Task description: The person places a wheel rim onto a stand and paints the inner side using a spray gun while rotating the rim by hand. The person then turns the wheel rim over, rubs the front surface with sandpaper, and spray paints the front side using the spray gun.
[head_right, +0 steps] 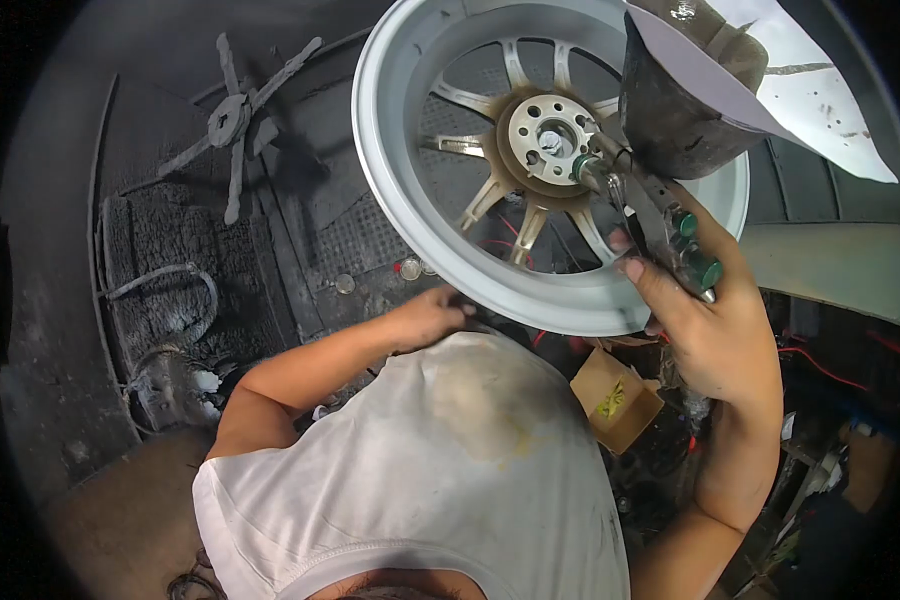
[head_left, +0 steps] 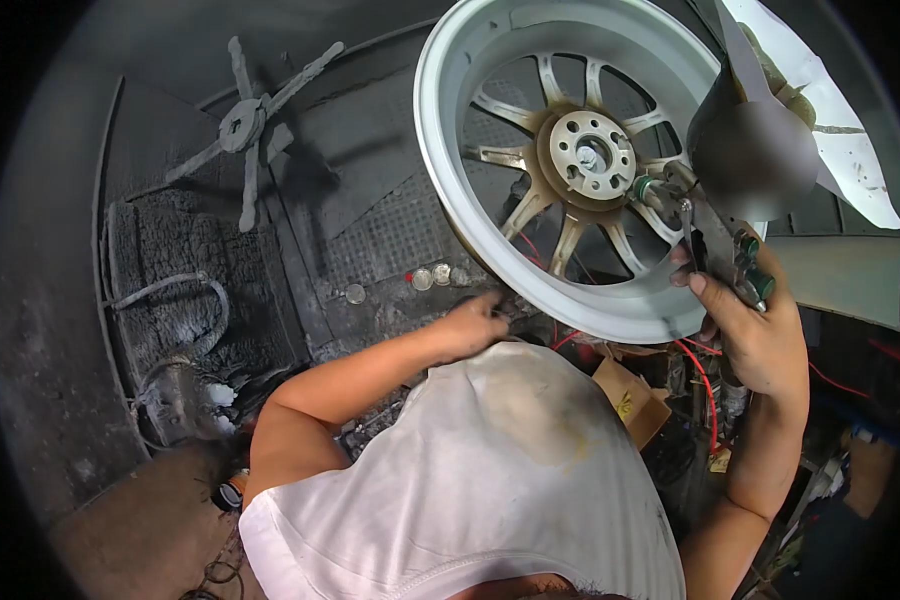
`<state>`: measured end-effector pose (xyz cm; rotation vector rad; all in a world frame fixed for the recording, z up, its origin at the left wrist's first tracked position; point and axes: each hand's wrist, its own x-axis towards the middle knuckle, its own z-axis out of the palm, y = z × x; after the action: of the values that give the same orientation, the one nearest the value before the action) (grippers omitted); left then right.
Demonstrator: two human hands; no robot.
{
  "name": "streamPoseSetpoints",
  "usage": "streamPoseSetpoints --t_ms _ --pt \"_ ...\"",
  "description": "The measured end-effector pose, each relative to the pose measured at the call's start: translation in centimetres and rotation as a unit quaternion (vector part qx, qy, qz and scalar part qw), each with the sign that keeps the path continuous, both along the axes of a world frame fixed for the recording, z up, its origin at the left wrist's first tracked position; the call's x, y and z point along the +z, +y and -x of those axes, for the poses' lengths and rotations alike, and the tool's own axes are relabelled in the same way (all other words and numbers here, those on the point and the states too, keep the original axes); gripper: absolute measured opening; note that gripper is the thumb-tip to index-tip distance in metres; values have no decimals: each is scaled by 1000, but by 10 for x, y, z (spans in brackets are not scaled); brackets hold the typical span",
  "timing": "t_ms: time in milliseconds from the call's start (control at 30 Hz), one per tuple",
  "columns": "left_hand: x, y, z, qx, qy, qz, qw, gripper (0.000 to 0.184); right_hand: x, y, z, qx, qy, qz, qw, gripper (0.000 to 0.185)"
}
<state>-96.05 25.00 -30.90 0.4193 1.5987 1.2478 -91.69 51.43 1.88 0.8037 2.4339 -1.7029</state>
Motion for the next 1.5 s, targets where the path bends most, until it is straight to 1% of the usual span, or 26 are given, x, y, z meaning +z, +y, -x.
streamPoseSetpoints --t_ms 67,100,133,200,233,333,433,500,567,667,700,733,800,833,867,967,1000,1033,1067,1133,1167,1233,1300,1333,1400,1500 --pt "-8 -7 24 186 -83 -23 979 52 -2 4 5 24 -13 -30 999 62" --pt "12 -9 44 243 -62 -16 968 48 -2 4 7 32 -17 -40 999 62" --pt "31 -10 63 298 -42 -9 953 45 -4 -1 8 12 -15 -57 998 51" --pt "25 -16 89 376 -82 -110 917 46 -3 -7 7 -8 -13 -74 997 40" --pt "57 -15 97 343 -87 -107 929 53 -2 -9 5 -13 -4 -52 999 40" --pt "49 -16 91 275 -90 -53 956 58 4 -17 3 -26 29 3 999 39" --pt "56 -8 66 258 -72 2 963 47 10 -16 11 -17 72 39 997 40" --pt "58 -2 47 256 -59 -14 965 49 10 -11 17 -3 90 40 995 41" --pt "58 3 31 255 -45 -30 965 51 8 -6 21 11 31 8 999 42" --pt "55 7 12 174 -103 -45 978 57 9 -5 21 14 -46 -20 999 51" --pt "68 11 8 178 -160 -34 970 55 9 -6 20 16 -72 -30 997 54" --pt "67 13 4 180 -162 -33 970 55 6 -7 17 24 -41 -39 998 55" --pt "66 14 0 91 -154 -37 983 48 2 -5 10 35 -13 -47 998 55" --pt "64 13 2 63 -196 -28 978 42 -1 -1 6 31 -2 -43 999 55" --pt "57 10 6 64 -197 -28 978 42 -1 0 5 30 4 -41 999 54" --pt "29 -1 32 207 -193 -9 959 46 5 4 10 17 -27 -23 999 57" --pt "44 -5 52 241 -188 10 952 46 5 4 12 13 -39 -17 999 57" --pt "45 -7 66 297 -90 -44 949 44 3 3 15 28 -18 -33 999 60" --pt "50 -7 78 362 -96 -76 924 45 2 3 14 35 -8 -41 999 61" --pt "52 -12 97 386 -99 -102 912 48 0 1 12 35 -20 -40 998 63" --pt "53 -11 95 385 -99 -101 912 48 0 1 10 29 -42 -32 998 63" --pt "55 -12 87 268 -79 -31 960 47 9 -4 5 15 -36 -2 999 61" --pt "59 -4 63 285 -88 -33 954 47 11 -10 5 1 -30 28 999 60" --pt "60 1 51 301 -97 -36 948 47 10 -14 7 -21 5 36 999 51" --pt "59 4 35 256 -81 -21 963 51 6 -14 9 -43 41 45 997 42" --pt "64 11 11 213 -85 -47 972 54 1 -8 13 -2 68 20 997 44"
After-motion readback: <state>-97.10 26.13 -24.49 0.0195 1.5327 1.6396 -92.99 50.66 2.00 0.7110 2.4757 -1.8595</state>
